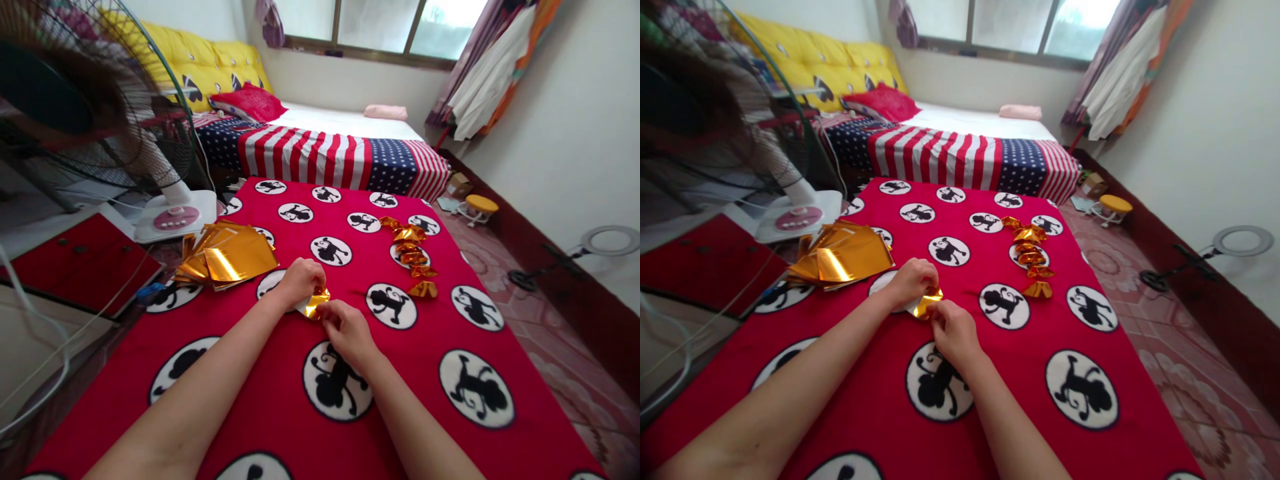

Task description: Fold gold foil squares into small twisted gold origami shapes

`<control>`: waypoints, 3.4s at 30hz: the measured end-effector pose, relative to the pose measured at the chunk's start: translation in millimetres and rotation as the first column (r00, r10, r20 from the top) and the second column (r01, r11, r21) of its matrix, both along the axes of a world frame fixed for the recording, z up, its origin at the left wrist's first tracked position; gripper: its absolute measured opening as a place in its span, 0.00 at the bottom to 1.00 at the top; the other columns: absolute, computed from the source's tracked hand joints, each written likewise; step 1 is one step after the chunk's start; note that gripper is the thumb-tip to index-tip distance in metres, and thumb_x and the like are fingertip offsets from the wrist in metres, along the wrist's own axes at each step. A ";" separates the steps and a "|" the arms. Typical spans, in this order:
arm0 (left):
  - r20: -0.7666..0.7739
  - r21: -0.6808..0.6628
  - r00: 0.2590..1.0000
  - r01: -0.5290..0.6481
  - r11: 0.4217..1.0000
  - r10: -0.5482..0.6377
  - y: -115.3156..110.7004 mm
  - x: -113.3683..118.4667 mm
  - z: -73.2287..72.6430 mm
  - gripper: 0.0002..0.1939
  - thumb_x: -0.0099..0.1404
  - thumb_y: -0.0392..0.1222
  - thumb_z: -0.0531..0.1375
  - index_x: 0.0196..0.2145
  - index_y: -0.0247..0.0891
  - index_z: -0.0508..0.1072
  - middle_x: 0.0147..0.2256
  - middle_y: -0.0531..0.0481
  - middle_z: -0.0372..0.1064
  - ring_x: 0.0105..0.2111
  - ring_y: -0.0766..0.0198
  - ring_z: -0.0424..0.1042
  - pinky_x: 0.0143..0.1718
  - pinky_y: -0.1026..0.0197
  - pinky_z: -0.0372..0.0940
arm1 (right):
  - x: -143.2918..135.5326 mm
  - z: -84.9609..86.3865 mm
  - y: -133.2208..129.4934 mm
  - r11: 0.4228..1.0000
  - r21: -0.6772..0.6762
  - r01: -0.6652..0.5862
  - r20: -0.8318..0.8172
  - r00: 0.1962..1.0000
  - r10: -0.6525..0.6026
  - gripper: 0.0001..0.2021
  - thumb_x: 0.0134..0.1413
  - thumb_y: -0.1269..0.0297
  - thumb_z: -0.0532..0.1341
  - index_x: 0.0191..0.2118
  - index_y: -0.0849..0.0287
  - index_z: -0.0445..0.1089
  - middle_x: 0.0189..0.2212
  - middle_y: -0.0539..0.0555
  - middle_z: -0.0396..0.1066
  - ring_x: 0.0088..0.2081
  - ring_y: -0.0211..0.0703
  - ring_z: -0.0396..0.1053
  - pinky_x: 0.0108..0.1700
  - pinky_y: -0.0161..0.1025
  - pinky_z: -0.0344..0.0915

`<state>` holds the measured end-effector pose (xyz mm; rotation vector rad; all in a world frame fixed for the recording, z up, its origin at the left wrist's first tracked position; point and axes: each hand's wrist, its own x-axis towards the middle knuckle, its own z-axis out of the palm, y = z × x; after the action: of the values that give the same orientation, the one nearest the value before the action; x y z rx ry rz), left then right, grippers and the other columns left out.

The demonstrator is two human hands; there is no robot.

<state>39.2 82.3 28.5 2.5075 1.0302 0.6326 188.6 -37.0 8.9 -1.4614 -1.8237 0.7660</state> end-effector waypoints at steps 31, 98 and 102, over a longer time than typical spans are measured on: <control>0.123 0.089 0.989 0.073 0.993 -0.084 -73.3 -50.0 -15.9 0.08 0.66 0.37 0.58 0.40 0.40 0.76 0.39 0.45 0.72 0.41 0.61 0.69 0.43 0.58 0.66 | 5.9 1.6 2.3 0.970 0.220 -0.101 0.147 0.987 0.069 0.13 0.50 0.73 0.63 0.43 0.53 0.75 0.45 0.54 0.69 0.47 0.47 0.65 0.51 0.45 0.64; 0.140 -0.194 0.948 -0.256 0.947 0.285 -75.6 -38.2 -22.8 0.08 0.58 0.33 0.62 0.34 0.39 0.80 0.31 0.49 0.69 0.33 0.64 0.68 0.33 0.63 0.62 | -19.8 8.7 27.5 0.960 -0.035 0.278 0.392 0.887 -0.243 0.06 0.52 0.59 0.65 0.28 0.54 0.73 0.30 0.49 0.72 0.33 0.40 0.67 0.30 0.36 0.50; 0.157 -0.218 0.956 -0.213 0.953 0.249 -72.8 -40.6 -24.9 0.08 0.59 0.34 0.63 0.36 0.40 0.81 0.32 0.49 0.70 0.33 0.64 0.69 0.35 0.63 0.63 | -17.5 11.7 28.3 0.961 -0.076 0.264 0.391 0.895 -0.215 0.02 0.53 0.67 0.62 0.32 0.54 0.73 0.33 0.48 0.73 0.36 0.40 0.68 0.32 0.35 0.52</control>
<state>-1.4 9.5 3.6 2.1307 1.2615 0.7706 171.1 -8.8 20.6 -1.9895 -1.8422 0.5061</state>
